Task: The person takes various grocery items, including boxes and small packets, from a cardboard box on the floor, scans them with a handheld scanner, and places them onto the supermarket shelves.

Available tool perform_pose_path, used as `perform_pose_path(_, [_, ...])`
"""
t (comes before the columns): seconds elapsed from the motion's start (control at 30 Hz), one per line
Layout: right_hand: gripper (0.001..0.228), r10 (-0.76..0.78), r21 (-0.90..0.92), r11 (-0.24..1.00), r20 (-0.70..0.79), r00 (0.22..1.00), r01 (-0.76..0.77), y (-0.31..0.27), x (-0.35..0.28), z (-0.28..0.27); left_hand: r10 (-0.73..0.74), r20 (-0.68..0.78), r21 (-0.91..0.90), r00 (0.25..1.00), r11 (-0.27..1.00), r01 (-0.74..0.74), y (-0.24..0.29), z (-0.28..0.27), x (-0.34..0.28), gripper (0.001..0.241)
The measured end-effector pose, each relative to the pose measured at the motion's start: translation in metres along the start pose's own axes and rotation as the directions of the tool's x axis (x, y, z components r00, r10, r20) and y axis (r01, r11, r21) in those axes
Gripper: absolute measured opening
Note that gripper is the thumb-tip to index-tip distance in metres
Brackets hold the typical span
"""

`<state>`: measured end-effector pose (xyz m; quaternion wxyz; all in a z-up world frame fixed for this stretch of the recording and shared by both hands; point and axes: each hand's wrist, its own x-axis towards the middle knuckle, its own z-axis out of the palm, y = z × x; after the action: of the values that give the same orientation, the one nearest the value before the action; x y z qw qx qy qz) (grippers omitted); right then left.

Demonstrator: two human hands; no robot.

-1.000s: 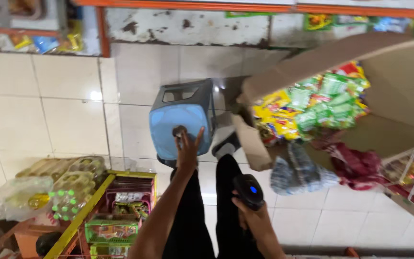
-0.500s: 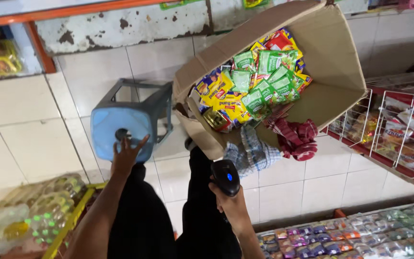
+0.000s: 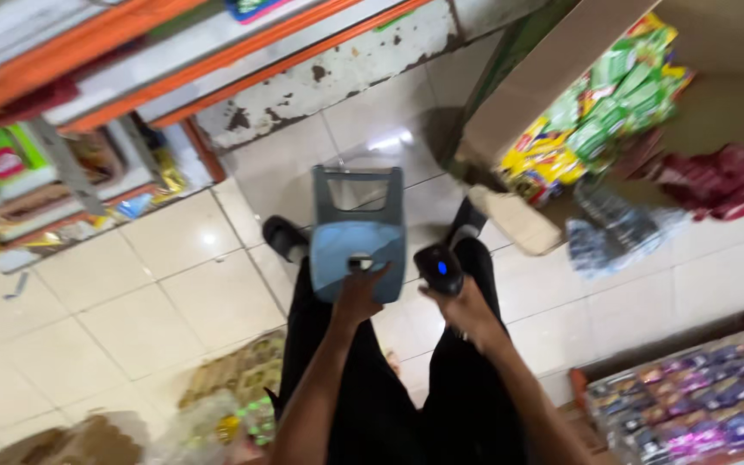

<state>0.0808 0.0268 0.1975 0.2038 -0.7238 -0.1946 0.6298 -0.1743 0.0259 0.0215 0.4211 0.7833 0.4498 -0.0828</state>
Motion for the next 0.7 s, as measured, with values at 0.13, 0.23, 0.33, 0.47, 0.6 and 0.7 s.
perform_pose_path(0.13, [0.015, -0.400, -0.285, 0.879, -0.008, 0.916, 0.381, 0.024, 0.085, 0.047, 0.135, -0.181, -0.034, 0.974, 0.989, -0.143, -0.029, -0.007, -0.002, 0.086])
perform_pose_path(0.23, [0.021, -0.359, -0.379, 0.873, -0.071, 0.931, 0.308, 0.041, 0.153, 0.090, -0.123, -0.004, 0.090, 0.992, 0.988, 0.123, -0.034, -0.042, 0.007, 0.039])
perform_pose_path(0.33, [0.039, -0.415, -0.530, 0.792, -0.104, 0.904, 0.303, 0.055, 0.186, 0.117, -0.218, -0.259, -0.284, 0.941, 0.948, 0.141, -0.037, -0.101, 0.013, 0.042])
perform_pose_path(0.47, [0.053, -0.498, -0.626, 0.721, -0.174, 0.849, 0.295, 0.070, 0.190, 0.140, -0.258, -0.143, -0.297, 0.956, 0.932, 0.207, -0.067, -0.139, 0.030, 0.052])
perform_pose_path(0.6, [0.046, -0.411, -0.720, 0.647, -0.051, 0.910, 0.252, 0.066, 0.186, 0.137, -0.065, -0.105, -0.277, 0.992, 0.960, 0.034, -0.101, -0.101, 0.046, 0.070])
perform_pose_path(0.7, [0.036, -0.259, -0.727, 0.655, 0.037, 0.965, 0.204, 0.051, 0.202, 0.135, -0.056, -0.042, -0.307, 0.998, 0.951, 0.040, -0.117, -0.096, 0.059, 0.070])
